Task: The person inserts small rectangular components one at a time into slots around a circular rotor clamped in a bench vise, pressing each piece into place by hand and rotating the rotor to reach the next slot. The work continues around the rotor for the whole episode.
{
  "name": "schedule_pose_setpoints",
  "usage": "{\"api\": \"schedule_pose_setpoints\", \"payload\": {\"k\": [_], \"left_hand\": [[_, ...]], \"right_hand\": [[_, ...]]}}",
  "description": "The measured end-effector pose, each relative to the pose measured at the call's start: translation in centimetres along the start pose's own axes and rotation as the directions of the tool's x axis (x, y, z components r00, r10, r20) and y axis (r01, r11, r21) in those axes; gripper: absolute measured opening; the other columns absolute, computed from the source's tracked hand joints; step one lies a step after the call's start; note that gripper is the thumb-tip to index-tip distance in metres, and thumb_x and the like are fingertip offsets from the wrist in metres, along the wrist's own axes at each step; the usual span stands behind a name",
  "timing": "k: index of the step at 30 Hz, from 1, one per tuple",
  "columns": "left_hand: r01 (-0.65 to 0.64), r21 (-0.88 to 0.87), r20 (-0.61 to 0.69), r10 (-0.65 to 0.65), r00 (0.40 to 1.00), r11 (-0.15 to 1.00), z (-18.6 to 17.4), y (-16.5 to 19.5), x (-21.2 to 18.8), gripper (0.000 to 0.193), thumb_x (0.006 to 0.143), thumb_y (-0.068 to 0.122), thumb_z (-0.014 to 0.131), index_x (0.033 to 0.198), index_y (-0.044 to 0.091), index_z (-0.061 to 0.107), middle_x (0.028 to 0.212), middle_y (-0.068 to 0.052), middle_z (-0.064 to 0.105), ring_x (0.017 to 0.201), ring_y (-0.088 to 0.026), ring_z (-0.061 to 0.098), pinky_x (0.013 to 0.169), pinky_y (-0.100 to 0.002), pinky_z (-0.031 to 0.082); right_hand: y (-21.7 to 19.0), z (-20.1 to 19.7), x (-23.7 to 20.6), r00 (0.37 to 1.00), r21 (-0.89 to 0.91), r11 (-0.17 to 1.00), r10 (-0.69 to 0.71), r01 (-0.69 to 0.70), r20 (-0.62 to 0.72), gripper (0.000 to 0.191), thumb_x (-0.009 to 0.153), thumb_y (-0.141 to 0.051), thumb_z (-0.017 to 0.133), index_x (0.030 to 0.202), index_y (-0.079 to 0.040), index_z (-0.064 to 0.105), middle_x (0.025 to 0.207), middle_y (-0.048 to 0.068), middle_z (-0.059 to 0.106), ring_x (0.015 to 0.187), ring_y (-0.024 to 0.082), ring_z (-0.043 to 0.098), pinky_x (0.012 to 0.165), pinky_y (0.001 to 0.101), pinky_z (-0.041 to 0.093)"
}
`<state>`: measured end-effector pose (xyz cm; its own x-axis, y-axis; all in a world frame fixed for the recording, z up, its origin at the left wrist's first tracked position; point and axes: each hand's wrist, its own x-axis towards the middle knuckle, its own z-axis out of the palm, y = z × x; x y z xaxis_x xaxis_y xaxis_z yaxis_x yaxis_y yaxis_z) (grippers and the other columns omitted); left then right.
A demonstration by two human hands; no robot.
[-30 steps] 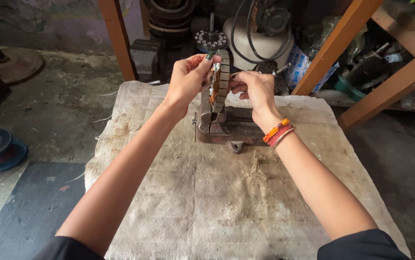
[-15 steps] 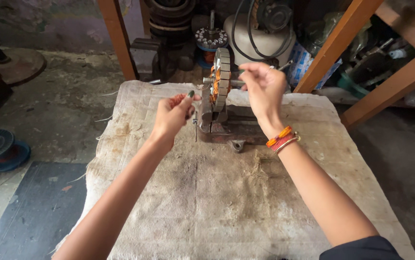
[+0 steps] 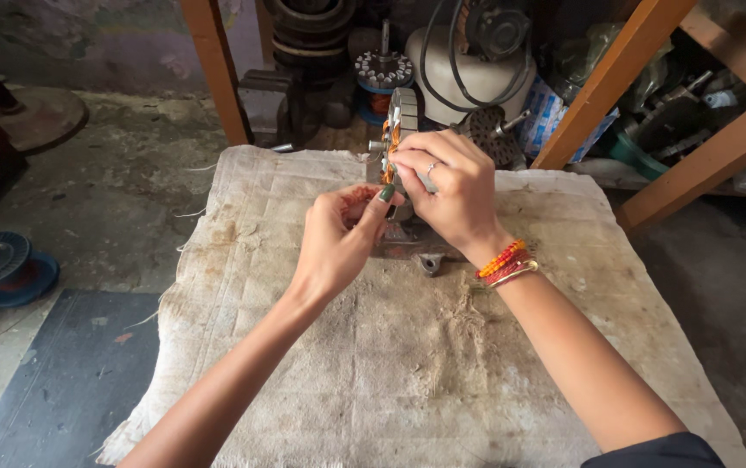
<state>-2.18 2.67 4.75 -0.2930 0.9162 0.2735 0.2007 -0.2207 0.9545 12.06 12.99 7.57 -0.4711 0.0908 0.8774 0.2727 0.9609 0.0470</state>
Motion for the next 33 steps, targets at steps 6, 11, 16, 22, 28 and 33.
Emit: {"api": "schedule_pose_setpoints", "payload": {"k": [6,11,16,22,28,33], "left_hand": [[-0.023,-0.036,0.038,0.024,0.999,0.999,1.0,0.2,-0.1,0.024,0.099,0.019,0.06,0.107,0.003,0.077,0.062,0.005,0.059,0.054,-0.001,0.049,0.047,-0.023,0.04],[-0.022,-0.064,0.054,0.025,0.998,0.998,1.4,0.3,0.1,0.026,0.099,0.018,0.06,0.111,0.002,0.077,0.062,0.006,0.056,0.055,-0.001,0.046,0.048,-0.023,0.038],[-0.033,-0.036,0.029,0.034,0.999,0.999,1.4,0.5,0.8,0.027,0.099,0.018,0.06,0.112,0.003,0.077,0.061,0.006,0.059,0.053,0.0,0.046,0.046,-0.022,0.037],[-0.135,0.108,-0.048,0.141,0.989,0.985,0.4,1.0,2.7,0.022,0.098,0.017,0.062,0.11,0.004,0.077,0.06,0.002,0.066,0.048,-0.004,0.045,0.046,-0.025,0.034],[-0.213,0.289,-0.117,0.256,0.96,0.933,-0.8,1.5,4.8,0.021,0.095,0.015,0.064,0.11,0.005,0.076,0.055,0.001,0.064,0.045,-0.003,0.052,0.045,-0.025,0.038],[-0.248,0.294,-0.145,0.299,0.943,0.923,-0.5,1.2,5.9,0.02,0.095,0.017,0.068,0.106,0.004,0.078,0.055,-0.003,0.061,0.048,-0.005,0.046,0.046,-0.026,0.035]], "right_hand": [[0.8,-0.2,-1.1,0.995,0.054,0.994,0.097,-0.094,-0.04,0.008,0.094,-0.004,0.074,0.102,-0.004,0.073,0.102,0.007,0.072,0.092,0.024,0.07,0.081,0.0341,0.056],[1.7,0.2,-1.7,0.965,0.213,0.943,0.262,-0.254,-0.01,0.007,0.096,-0.003,0.07,0.103,-0.001,0.071,0.103,0.008,0.072,0.089,0.019,0.068,0.076,0.0289,0.052],[3.2,1.4,-2.0,0.901,0.323,0.849,0.432,-0.418,0.028,0.006,0.097,-0.004,0.068,0.101,0.0,0.071,0.098,0.003,0.072,0.085,0.011,0.066,0.074,0.0247,0.051],[4.2,2.4,-2.5,0.819,0.447,0.709,0.566,-0.545,0.1,0.007,0.094,-0.004,0.067,0.098,0.001,0.072,0.088,0.0,0.072,0.076,0.003,0.062,0.069,0.0202,0.049],[4.7,2.6,-2.9,0.801,0.383,0.717,0.587,-0.582,0.119,0.007,0.091,-0.002,0.068,0.092,0.001,0.073,0.083,0.001,0.072,0.073,0.004,0.062,0.066,0.0204,0.049],[5.6,3.4,-3.0,0.759,0.534,0.588,0.628,-0.608,0.173,0.008,0.092,-0.002,0.066,0.095,0.002,0.072,0.085,0.001,0.072,0.075,0.004,0.064,0.071,0.02,0.052]]}}
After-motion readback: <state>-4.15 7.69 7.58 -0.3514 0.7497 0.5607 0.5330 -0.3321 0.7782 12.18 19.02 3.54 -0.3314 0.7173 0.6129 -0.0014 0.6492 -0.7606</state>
